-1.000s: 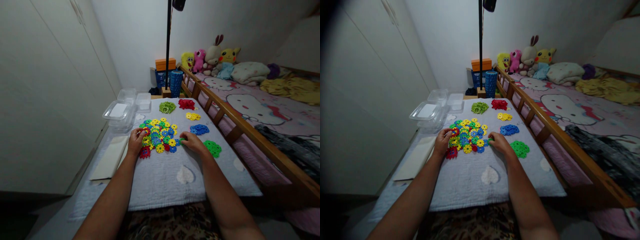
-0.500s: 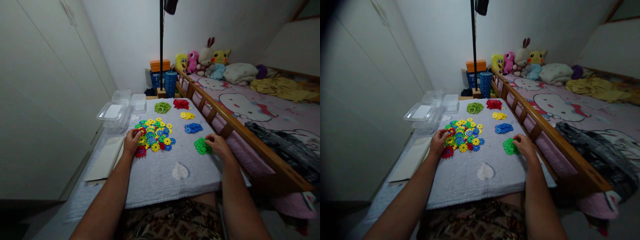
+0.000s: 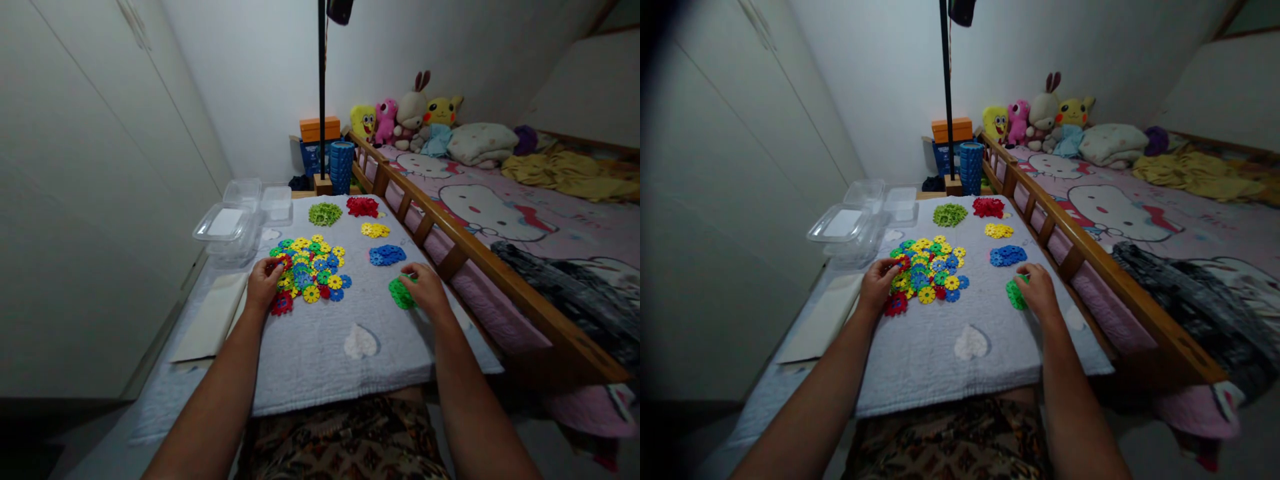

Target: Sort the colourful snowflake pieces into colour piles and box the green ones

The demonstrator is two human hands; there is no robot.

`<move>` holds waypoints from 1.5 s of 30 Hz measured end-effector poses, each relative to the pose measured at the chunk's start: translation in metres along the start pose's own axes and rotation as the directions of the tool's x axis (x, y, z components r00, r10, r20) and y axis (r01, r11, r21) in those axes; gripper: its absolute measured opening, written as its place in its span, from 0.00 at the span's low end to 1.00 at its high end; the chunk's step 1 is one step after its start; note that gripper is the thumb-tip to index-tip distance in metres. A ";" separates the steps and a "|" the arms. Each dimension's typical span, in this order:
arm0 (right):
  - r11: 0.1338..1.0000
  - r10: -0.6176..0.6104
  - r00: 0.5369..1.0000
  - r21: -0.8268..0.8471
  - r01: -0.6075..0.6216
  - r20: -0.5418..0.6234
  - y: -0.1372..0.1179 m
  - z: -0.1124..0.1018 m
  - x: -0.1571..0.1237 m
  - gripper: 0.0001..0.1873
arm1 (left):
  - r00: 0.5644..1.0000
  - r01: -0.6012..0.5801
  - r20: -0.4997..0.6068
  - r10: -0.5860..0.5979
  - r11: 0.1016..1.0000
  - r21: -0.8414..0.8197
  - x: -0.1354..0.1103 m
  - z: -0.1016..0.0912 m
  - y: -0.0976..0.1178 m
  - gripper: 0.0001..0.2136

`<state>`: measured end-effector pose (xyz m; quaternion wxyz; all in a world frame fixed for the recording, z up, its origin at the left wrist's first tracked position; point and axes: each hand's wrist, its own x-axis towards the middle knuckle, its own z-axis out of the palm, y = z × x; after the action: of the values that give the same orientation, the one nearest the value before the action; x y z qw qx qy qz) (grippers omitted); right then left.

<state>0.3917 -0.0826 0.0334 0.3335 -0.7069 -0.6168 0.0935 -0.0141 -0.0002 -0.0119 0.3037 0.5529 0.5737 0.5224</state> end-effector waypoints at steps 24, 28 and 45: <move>0.973 -0.150 0.983 0.190 0.127 0.109 -0.068 0.096 -0.004 0.04 | 0.999 0.006 0.037 -0.004 0.999 -0.042 0.001 0.001 -0.002 0.17; 0.950 -0.080 0.996 0.304 0.066 0.033 -0.069 0.092 -0.005 0.08 | 1.000 0.006 0.022 -0.004 0.997 -0.078 0.000 0.000 -0.001 0.17; 0.973 0.210 0.978 0.093 -0.211 0.014 0.038 0.010 0.094 0.05 | 0.999 0.040 0.033 -0.036 0.989 -0.141 -0.003 0.000 0.000 0.17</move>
<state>0.4382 0.0077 0.0298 0.3531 -0.7516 -0.5341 0.1586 -0.0134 -0.0032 -0.0125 0.3608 0.5266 0.5409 0.5477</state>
